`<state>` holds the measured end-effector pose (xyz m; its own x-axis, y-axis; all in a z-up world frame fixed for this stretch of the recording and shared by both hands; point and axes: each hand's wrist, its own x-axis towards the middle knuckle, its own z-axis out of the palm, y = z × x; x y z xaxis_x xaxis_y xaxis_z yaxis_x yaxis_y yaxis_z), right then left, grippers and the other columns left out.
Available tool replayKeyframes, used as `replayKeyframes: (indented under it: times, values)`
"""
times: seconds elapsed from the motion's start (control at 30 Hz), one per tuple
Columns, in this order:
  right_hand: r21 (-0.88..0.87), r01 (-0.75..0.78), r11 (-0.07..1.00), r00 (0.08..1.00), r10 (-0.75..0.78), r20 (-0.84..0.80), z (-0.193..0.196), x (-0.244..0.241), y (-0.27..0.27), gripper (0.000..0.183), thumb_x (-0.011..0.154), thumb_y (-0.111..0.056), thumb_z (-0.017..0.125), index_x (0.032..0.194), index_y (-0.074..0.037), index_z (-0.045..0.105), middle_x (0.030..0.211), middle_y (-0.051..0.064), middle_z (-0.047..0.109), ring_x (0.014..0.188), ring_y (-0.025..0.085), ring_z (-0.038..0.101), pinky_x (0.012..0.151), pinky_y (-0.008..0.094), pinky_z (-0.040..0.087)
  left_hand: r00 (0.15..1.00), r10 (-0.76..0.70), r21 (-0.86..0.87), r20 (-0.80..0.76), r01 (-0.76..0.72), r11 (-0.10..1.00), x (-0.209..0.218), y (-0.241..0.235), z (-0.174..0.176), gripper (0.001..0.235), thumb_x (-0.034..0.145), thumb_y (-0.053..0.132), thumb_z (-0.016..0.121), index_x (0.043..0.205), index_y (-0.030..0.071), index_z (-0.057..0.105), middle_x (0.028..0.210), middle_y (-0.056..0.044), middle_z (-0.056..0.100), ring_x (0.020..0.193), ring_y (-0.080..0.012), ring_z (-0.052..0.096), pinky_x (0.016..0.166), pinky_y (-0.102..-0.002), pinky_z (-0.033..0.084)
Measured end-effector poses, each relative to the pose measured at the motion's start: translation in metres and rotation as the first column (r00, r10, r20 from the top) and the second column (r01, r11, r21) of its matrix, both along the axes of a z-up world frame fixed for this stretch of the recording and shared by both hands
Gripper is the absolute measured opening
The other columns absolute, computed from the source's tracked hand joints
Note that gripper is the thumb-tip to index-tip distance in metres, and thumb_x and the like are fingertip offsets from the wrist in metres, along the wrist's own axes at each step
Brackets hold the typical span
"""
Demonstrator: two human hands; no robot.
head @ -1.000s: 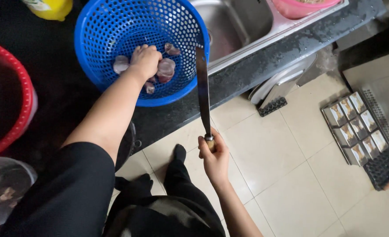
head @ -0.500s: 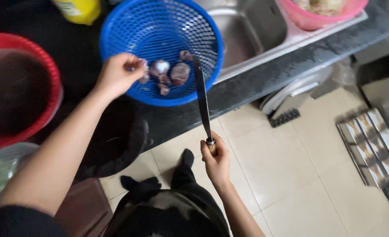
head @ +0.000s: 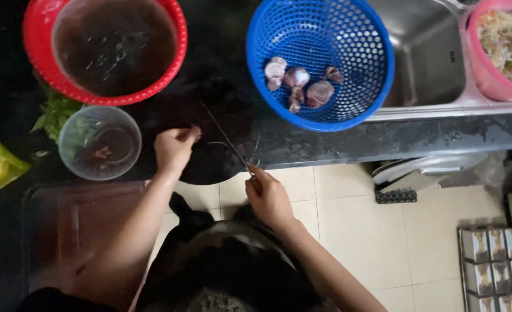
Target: The recorder washes, cleans, and slices raw chicken gizzards.
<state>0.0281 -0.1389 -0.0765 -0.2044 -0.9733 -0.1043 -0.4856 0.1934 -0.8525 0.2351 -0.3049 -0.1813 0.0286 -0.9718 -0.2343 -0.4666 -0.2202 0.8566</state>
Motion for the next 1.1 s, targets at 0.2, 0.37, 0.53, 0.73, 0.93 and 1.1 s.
replayKeyframes:
  times: [0.2,0.37,0.53,0.73,0.93,1.1]
  values:
    - [0.238,-0.025,0.971,0.998,0.037,-0.045,0.009,0.016,-0.009,0.037,0.094,-0.02,0.063,0.128,-0.006,0.064,0.073,0.017,0.071,0.064,0.032,0.07,0.064,0.041,0.054,0.989,0.104,0.138,-0.106,-0.088,0.987,0.004,0.01,0.008,0.025,0.096,0.026,0.073,0.098,0.002,0.079,0.077,-0.007,0.077,0.06,-0.017,0.067,0.056,-0.031,0.051]
    - [0.269,-0.034,0.963,0.984,0.079,-0.162,0.005,0.021,-0.008,0.035,0.097,-0.022,0.058,0.128,-0.01,0.067,0.074,0.023,0.069,0.07,0.04,0.07,0.065,0.046,0.053,0.999,0.052,-0.184,-0.017,-0.054,0.981,-0.005,0.012,0.033,0.018,0.087,0.015,0.078,0.1,0.002,0.079,0.085,-0.013,0.078,0.074,-0.0199,0.077,0.067,-0.03,0.057]
    - [0.192,-0.081,0.978,0.959,0.13,-0.253,0.005,0.025,-0.004,0.039,0.092,-0.015,0.059,0.13,-0.009,0.064,0.077,0.023,0.069,0.073,0.041,0.07,0.066,0.049,0.054,0.994,0.111,-0.036,0.013,-0.11,0.993,-0.014,0.012,0.054,0.023,0.086,0.025,0.08,0.099,0.006,0.08,0.083,-0.011,0.078,0.073,-0.0238,0.077,0.067,-0.036,0.057]
    - [0.186,-0.103,0.977,0.951,0.152,-0.268,0.029,0.032,-0.001,0.043,0.092,-0.015,0.059,0.134,-0.011,0.063,0.082,0.024,0.07,0.075,0.042,0.07,0.069,0.05,0.054,0.976,0.198,-0.1,0.089,-0.189,0.977,-0.016,0.015,0.037,0.032,0.082,0.029,0.082,0.108,0.01,0.078,0.084,-0.008,0.078,0.078,-0.0265,0.076,0.07,-0.04,0.057]
    - [0.21,-0.087,0.974,0.94,0.15,-0.307,0.034,0.032,0.001,0.04,0.092,-0.015,0.059,0.131,-0.014,0.067,0.085,0.024,0.071,0.077,0.043,0.07,0.07,0.05,0.055,0.979,0.166,-0.069,0.115,-0.159,0.985,-0.018,0.017,0.051,0.033,0.082,0.029,0.079,0.113,0.016,0.078,0.087,-0.007,0.078,0.08,-0.0282,0.075,0.071,-0.042,0.057]
    - [0.213,-0.108,0.971,0.934,0.172,-0.313,0.037,0.03,-0.004,0.037,0.092,-0.016,0.061,0.128,-0.01,0.066,0.081,0.025,0.07,0.076,0.043,0.07,0.068,0.05,0.055,0.971,0.124,-0.115,0.203,-0.102,0.988,-0.018,0.019,0.043,0.029,0.085,0.029,0.078,0.112,0.017,0.079,0.096,-0.008,0.077,0.088,-0.0307,0.073,0.073,-0.044,0.057]
